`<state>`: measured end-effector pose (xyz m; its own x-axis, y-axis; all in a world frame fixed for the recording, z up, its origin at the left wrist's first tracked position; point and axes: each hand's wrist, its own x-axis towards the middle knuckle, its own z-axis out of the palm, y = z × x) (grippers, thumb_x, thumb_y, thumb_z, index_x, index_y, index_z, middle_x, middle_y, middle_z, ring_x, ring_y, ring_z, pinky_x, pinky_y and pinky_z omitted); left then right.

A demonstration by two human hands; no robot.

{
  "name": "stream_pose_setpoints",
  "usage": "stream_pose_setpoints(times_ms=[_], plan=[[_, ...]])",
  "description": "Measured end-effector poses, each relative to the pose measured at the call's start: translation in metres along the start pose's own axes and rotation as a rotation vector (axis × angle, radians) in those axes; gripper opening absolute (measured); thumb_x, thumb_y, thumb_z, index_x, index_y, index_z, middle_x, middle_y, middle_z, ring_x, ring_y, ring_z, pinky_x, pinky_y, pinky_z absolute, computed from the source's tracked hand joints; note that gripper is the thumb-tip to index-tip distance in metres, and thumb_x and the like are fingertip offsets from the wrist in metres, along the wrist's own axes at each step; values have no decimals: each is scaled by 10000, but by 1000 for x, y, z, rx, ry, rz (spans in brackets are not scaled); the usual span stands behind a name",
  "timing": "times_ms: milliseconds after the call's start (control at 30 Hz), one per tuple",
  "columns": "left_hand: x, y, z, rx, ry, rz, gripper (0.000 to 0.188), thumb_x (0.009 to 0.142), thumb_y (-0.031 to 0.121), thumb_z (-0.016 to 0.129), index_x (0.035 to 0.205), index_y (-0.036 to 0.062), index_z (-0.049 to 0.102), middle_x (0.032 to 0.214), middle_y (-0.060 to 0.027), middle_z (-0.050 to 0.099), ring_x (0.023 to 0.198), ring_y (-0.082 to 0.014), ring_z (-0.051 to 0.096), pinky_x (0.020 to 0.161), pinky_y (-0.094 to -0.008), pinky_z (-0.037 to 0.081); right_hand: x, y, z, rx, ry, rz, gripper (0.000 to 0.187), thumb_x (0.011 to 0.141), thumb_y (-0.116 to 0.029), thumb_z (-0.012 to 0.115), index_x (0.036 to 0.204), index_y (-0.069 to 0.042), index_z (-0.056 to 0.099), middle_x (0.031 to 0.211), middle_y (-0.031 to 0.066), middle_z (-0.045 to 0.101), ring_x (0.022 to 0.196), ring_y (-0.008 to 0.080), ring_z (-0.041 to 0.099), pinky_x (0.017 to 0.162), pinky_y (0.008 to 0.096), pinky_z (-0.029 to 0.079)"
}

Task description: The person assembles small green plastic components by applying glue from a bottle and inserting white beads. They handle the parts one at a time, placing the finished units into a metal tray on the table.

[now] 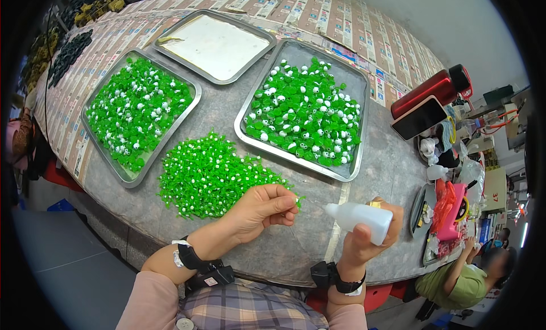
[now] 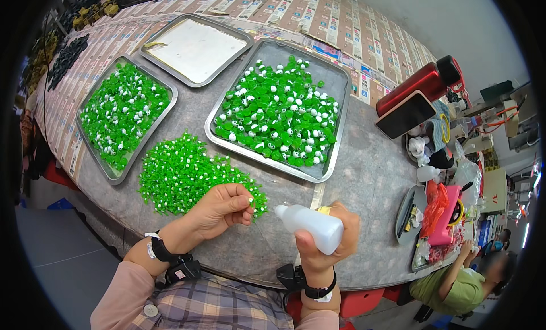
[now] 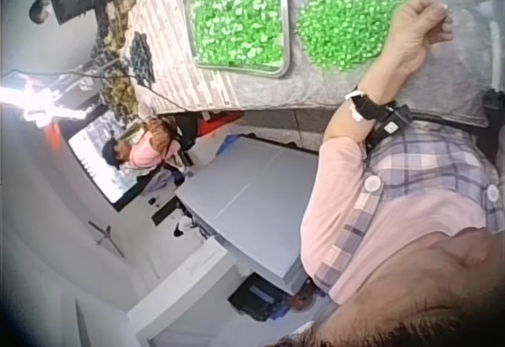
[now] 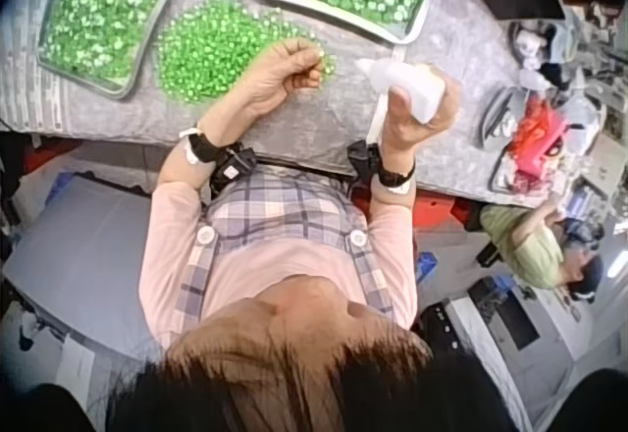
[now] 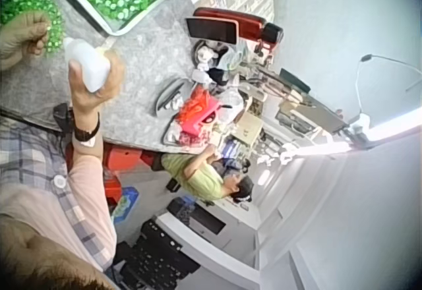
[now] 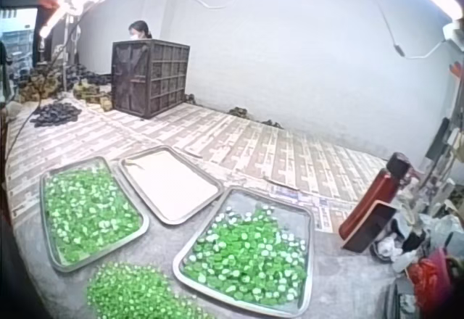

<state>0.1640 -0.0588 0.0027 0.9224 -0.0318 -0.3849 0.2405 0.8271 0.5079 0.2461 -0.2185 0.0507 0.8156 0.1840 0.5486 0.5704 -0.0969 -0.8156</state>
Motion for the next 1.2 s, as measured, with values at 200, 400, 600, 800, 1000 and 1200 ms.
stream_pose_setpoints(times_ms=[200, 400, 600, 800, 1000, 1200], plan=[[0, -1, 1, 86, 14, 127, 111, 779, 115, 580, 841, 25, 557, 754, -51, 582, 668, -105, 564, 631, -236, 484, 1, -2, 5, -14, 132, -25, 548, 657, -543, 590, 703, -42, 374, 605, 14, 360, 536, 104, 367, 508, 236, 312], [-3, 0, 6, 235, 33, 343, 124, 767, 47, 576, 883, 3, 572, 775, -53, 592, 716, -107, 557, 670, -233, 457, 0, 0, 5, -26, 79, -8, 554, 652, -560, 585, 699, -49, 378, 561, 2, 347, 486, 93, 356, 501, 228, 298], [-4, 0, 7, 230, 28, 355, 122, 768, 37, 571, 884, 2, 572, 778, -54, 592, 724, -109, 559, 673, -233, 457, -3, 4, -1, 55, 6, -17, 531, 615, -468, 686, 787, -16, 467, 661, 26, 433, 548, 125, 425, 488, 251, 328], [-4, 0, 6, 243, 56, 358, 119, 767, 28, 567, 882, 0, 572, 782, -60, 596, 720, -112, 564, 671, -234, 459, 0, 12, -8, 4, 149, -30, 525, 636, -430, 677, 848, -3, 459, 676, 38, 441, 595, 137, 468, 583, 274, 424], [-4, 1, 6, 198, 112, 361, 103, 765, 30, 569, 864, 0, 571, 753, -68, 594, 694, -113, 564, 654, -233, 460, 47, 32, -47, 17, 70, 269, 352, 767, -133, 564, 1022, 21, 375, 885, 124, 542, 789, 157, 545, 726, 264, 428], [-2, 0, 7, 160, 114, 362, 107, 764, 44, 579, 861, 2, 565, 745, -68, 592, 674, -117, 565, 633, -231, 465, 43, 117, -101, -70, -50, 432, 320, 769, -43, 546, 1055, 24, 419, 974, 99, 542, 882, 144, 520, 789, 254, 389]])
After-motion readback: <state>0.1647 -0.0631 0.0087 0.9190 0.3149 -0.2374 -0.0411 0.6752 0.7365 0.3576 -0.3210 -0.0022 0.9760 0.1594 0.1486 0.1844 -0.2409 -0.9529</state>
